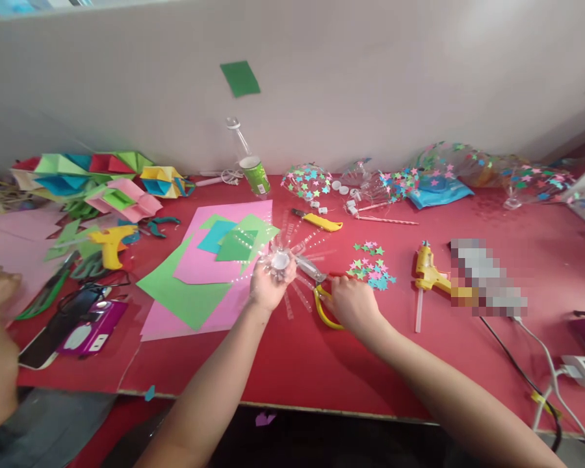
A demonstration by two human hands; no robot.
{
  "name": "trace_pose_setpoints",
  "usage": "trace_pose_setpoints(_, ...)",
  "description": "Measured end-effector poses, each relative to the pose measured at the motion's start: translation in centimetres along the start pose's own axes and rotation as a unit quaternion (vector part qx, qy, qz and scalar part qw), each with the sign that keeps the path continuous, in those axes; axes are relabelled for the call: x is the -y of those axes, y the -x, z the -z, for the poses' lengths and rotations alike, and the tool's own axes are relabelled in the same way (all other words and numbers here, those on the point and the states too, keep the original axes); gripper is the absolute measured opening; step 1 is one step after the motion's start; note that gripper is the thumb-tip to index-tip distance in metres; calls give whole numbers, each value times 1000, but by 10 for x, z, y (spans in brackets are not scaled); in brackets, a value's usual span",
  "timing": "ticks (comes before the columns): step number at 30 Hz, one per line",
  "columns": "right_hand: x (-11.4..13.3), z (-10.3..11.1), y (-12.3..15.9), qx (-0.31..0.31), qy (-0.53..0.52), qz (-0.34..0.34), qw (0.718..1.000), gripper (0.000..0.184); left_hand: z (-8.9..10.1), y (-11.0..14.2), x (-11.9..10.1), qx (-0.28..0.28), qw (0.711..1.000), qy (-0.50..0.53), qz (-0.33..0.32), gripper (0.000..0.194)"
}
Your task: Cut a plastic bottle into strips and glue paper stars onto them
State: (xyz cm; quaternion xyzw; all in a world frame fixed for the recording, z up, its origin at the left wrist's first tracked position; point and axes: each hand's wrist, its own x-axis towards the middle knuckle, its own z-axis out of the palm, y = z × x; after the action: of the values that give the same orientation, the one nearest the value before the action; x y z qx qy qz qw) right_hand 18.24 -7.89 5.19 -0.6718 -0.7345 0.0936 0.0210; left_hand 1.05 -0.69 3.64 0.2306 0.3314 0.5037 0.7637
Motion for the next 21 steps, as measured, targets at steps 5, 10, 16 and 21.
trace_pose_setpoints(5, -12, 48, -1, -191, -90, -7, 977, 20, 0, 0, 3, 3, 1000, -25, 12, 27)
trace_pose_setpoints(10, 6, 82, 14, -338, -249, 180, 890, 13, 1, 0, 14, 19, 998, -34, 51, 26)
trace_pose_setpoints(16, 17, 65, 3, -277, -221, 256, 899, 15, 4, -2, 21, -13, 999, -24, 38, 17)
trace_pose_setpoints(21, 13, 53, -3, -260, -203, 234, 914, 12, -2, -1, 17, 12, 1000, -5, 28, 12)
